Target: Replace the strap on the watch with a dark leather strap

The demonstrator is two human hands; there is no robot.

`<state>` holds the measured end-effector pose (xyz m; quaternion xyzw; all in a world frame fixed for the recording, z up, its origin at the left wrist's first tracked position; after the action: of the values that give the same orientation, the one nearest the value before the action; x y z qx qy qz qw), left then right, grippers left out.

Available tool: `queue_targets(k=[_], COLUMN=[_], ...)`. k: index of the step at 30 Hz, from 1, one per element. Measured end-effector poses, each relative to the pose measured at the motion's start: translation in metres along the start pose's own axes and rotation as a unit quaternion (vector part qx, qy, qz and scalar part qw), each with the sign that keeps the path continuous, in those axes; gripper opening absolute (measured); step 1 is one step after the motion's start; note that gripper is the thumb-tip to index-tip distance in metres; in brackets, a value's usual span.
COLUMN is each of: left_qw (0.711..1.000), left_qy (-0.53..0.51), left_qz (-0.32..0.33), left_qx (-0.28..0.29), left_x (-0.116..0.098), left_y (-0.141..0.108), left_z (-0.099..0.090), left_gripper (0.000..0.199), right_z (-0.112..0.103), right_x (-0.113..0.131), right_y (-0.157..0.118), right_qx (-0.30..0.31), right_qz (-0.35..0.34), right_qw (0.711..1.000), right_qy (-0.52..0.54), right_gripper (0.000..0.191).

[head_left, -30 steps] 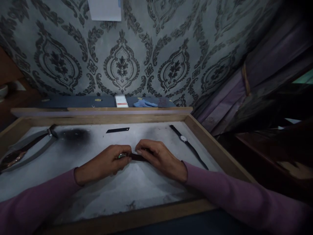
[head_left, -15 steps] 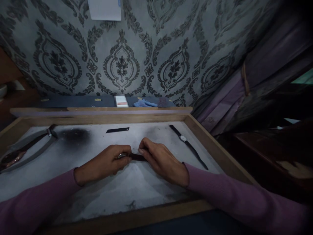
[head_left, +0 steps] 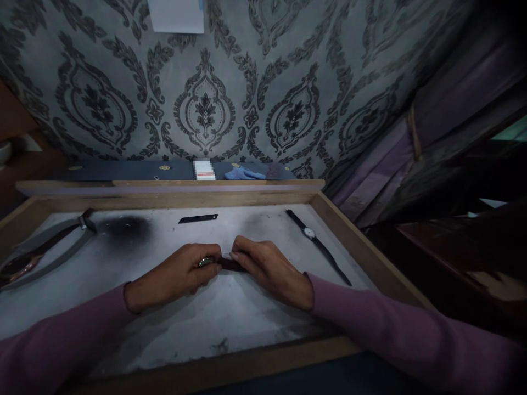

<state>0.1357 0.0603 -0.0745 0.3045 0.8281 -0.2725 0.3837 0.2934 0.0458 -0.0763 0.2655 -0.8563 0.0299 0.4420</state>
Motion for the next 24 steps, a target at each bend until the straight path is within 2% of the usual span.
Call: queue_targets(k=[14, 24], left_qw=[1.0, 1.0], left_qy=[-0.005, 0.004], left_qz=[0.0, 0.005], left_qx=[0.002, -0.004], left_x=[0.0009, 0.0014], left_y=[-0.0006, 0.0001], left_z=[0.0003, 0.0012], left_gripper=[0.019, 0.016], right_z=[-0.0004, 0.0024], right_x=[0.003, 0.0011], right_y=[-0.0005, -0.0008], right_qx=[0.002, 0.012], right_qz=[-0.029, -0.037], right_qw=[1.0, 0.999], right_qy=[0.007, -0.001], right_gripper=[0.015, 0.024])
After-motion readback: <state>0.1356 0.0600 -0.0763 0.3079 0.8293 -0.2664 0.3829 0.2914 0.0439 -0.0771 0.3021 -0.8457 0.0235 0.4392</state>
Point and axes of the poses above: each hand's wrist, its own y-axis towards the middle knuckle, its own z-axis out of the palm, x = y × z, the point moved 4 cm from there along y, towards the middle knuckle, and after that the axes turned 8 degrees about y, right-handed, at the moved point
